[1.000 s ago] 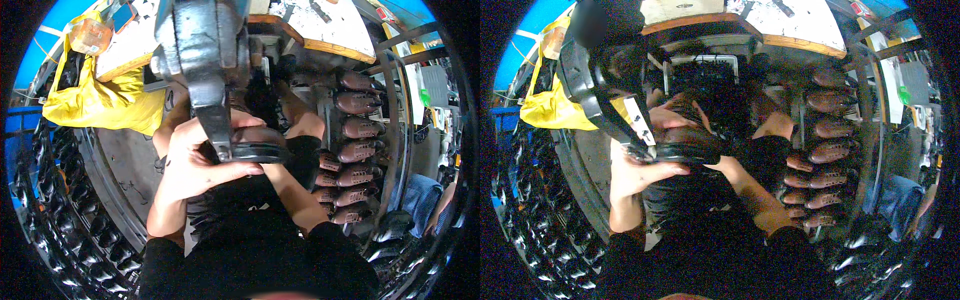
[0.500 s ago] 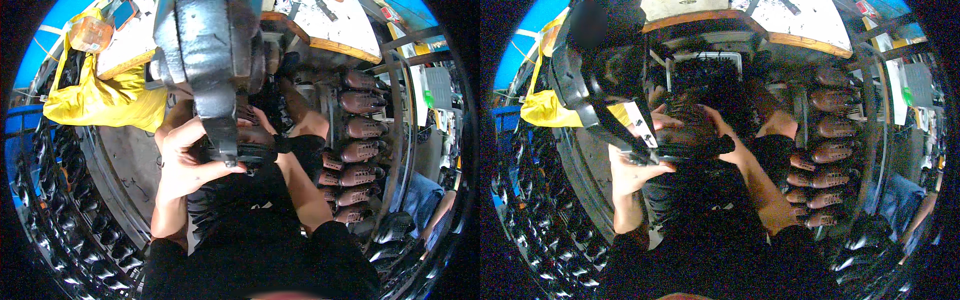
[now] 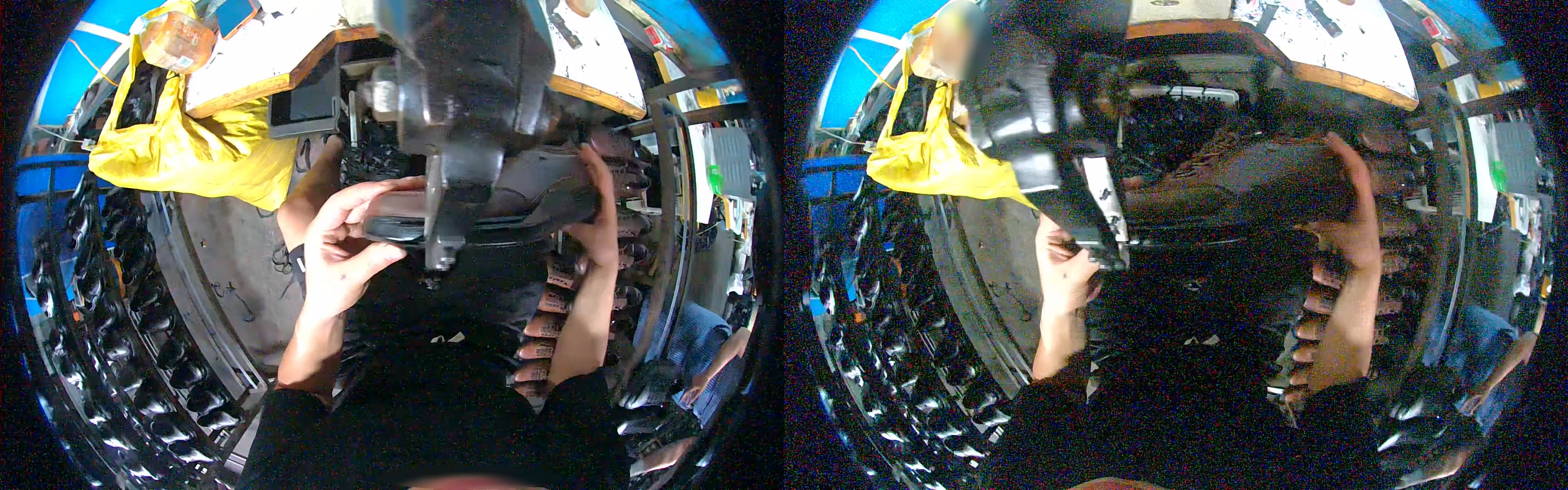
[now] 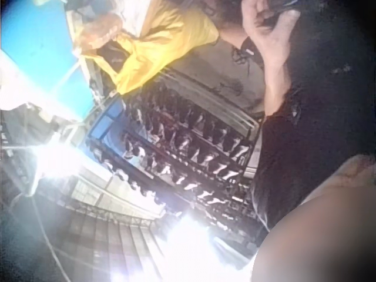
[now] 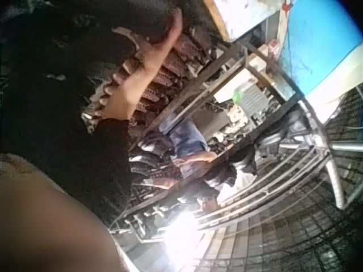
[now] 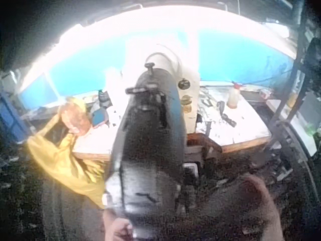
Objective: Attaching shoe soles to uppers using a specialized machine.
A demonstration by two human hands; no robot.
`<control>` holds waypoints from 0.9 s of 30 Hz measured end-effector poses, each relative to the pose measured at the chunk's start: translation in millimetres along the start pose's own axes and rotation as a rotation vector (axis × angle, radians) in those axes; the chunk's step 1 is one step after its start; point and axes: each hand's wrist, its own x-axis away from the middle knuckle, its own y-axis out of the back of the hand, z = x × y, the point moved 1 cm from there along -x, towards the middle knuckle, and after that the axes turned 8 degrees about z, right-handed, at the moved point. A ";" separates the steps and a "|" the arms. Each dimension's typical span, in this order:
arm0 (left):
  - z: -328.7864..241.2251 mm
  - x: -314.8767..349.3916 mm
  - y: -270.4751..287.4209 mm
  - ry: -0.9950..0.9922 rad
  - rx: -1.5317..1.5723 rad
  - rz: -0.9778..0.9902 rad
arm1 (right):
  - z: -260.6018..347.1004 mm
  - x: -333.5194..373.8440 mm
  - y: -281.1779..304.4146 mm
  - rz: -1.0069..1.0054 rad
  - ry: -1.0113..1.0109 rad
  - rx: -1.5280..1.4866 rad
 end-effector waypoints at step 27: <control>11.4 -4.9 -19.4 -0.002 0.016 -0.022 | 10.4 25.2 1.6 -0.049 -0.169 -0.044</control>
